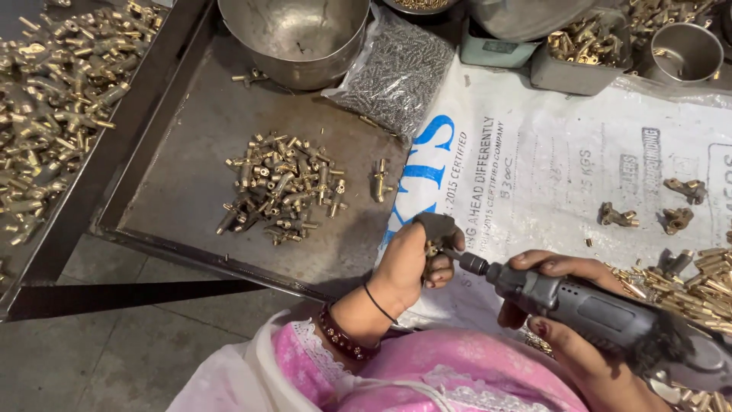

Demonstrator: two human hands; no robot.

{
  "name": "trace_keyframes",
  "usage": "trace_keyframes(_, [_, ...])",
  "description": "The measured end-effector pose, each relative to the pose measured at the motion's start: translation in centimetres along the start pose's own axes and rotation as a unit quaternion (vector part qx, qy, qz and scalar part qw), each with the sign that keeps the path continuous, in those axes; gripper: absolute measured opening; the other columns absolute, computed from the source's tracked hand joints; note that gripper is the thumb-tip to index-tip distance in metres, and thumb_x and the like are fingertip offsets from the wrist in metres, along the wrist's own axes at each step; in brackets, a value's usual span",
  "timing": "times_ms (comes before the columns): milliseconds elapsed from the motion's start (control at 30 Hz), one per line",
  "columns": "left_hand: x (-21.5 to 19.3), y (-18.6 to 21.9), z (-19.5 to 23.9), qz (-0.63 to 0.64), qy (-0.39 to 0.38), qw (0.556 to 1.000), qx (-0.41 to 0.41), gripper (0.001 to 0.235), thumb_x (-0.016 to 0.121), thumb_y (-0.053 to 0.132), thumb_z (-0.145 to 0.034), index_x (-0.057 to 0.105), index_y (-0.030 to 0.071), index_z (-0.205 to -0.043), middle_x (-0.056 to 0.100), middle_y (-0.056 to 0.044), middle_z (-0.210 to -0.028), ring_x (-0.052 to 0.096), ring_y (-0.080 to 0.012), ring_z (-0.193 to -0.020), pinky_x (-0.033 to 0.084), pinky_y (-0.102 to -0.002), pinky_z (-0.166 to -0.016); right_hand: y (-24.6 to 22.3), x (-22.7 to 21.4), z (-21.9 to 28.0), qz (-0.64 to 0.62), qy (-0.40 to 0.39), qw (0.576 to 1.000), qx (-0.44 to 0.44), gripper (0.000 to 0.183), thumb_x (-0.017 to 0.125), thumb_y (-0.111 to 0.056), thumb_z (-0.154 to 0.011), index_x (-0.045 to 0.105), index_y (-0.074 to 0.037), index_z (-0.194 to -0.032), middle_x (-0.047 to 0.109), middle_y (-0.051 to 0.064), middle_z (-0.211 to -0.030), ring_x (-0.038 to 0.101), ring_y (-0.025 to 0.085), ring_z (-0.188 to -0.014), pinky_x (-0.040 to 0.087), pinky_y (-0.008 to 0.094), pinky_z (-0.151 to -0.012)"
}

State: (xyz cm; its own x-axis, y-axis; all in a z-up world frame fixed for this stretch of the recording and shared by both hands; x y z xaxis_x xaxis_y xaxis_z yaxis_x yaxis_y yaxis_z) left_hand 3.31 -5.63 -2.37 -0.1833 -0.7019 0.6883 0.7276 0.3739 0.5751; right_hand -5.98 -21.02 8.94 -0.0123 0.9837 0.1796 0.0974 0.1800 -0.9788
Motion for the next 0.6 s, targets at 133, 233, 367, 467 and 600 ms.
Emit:
trace_keyframes(133, [0.7, 0.0, 0.2, 0.014, -0.026, 1.0, 0.002, 0.041, 0.052, 0.04, -0.102, 0.06, 0.005, -0.082, 0.033, 0.004, -0.053, 0.029, -0.0089, -0.041, 0.024, -0.027, -0.039, 0.1, -0.5, 0.8, -0.017, -0.016, 1.0, -0.017, 0.049, 0.073, -0.002, -0.083, 0.052, -0.001, -0.127, 0.059, 0.029, -0.134, 0.072, 0.034, -0.103, 0.065, 0.047, -0.085])
trace_keyframes(233, [1.4, 0.4, 0.7, 0.003, -0.016, 1.0, 0.002, 0.049, 0.052, 0.047, -0.102, 0.06, 0.003, -0.082, 0.036, 0.004, -0.055, 0.026, -0.0066, -0.04, 0.023, -0.025, -0.039, -0.4, -0.3, 1.4, -0.015, -0.012, 1.0, -0.02, 0.05, 0.075, -0.003, -0.082, 0.052, -0.001, -0.126, 0.058, 0.029, -0.133, 0.07, 0.035, -0.107, 0.065, 0.048, -0.087])
trace_keyframes(367, [1.7, 0.7, 1.3, 0.008, -0.008, 1.0, 0.026, 0.049, 0.05, 0.045, -0.102, 0.062, 0.0, -0.086, 0.041, 0.002, -0.057, 0.026, -0.006, -0.039, 0.022, -0.025, -0.038, 0.1, -0.7, 1.5, -0.036, -0.006, 0.999, -0.016, 0.051, 0.076, -0.006, -0.083, 0.051, -0.002, -0.128, 0.057, 0.029, -0.134, 0.066, 0.036, -0.115, 0.063, 0.049, -0.091])
trace_keyframes(467, [2.0, 1.0, 1.8, 0.008, -0.029, 0.998, 0.058, 0.042, 0.049, 0.038, -0.102, 0.064, 0.0, -0.091, 0.045, 0.001, -0.058, 0.029, -0.0068, -0.041, 0.024, -0.025, -0.039, -0.4, -0.3, 1.6, -0.092, -0.008, 0.996, -0.014, 0.051, 0.077, -0.007, -0.086, 0.052, -0.001, -0.129, 0.056, 0.028, -0.135, 0.065, 0.036, -0.112, 0.062, 0.049, -0.089])
trace_keyframes(600, [2.1, 1.3, 1.9, 0.009, -0.031, 0.996, 0.077, 0.039, 0.047, 0.032, -0.105, 0.064, -0.001, -0.094, 0.045, 0.001, -0.058, 0.03, -0.0063, -0.041, 0.024, -0.025, -0.039, 0.0, -0.6, 1.8, -0.106, -0.004, 0.994, -0.004, 0.051, 0.077, -0.006, -0.085, 0.052, 0.0, -0.13, 0.056, 0.028, -0.135, 0.065, 0.036, -0.111, 0.061, 0.049, -0.088])
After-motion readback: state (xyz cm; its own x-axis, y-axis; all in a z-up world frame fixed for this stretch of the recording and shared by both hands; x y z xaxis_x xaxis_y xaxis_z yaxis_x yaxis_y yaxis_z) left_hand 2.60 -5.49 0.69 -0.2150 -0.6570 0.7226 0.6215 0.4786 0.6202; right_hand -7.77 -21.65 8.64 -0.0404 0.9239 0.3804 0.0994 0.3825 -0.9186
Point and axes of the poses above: each hand's wrist, its own z-axis away from the middle knuckle, its own x-axis out of the palm, y = z × x, the point moved 8 cm from there along -z, towards the middle knuckle
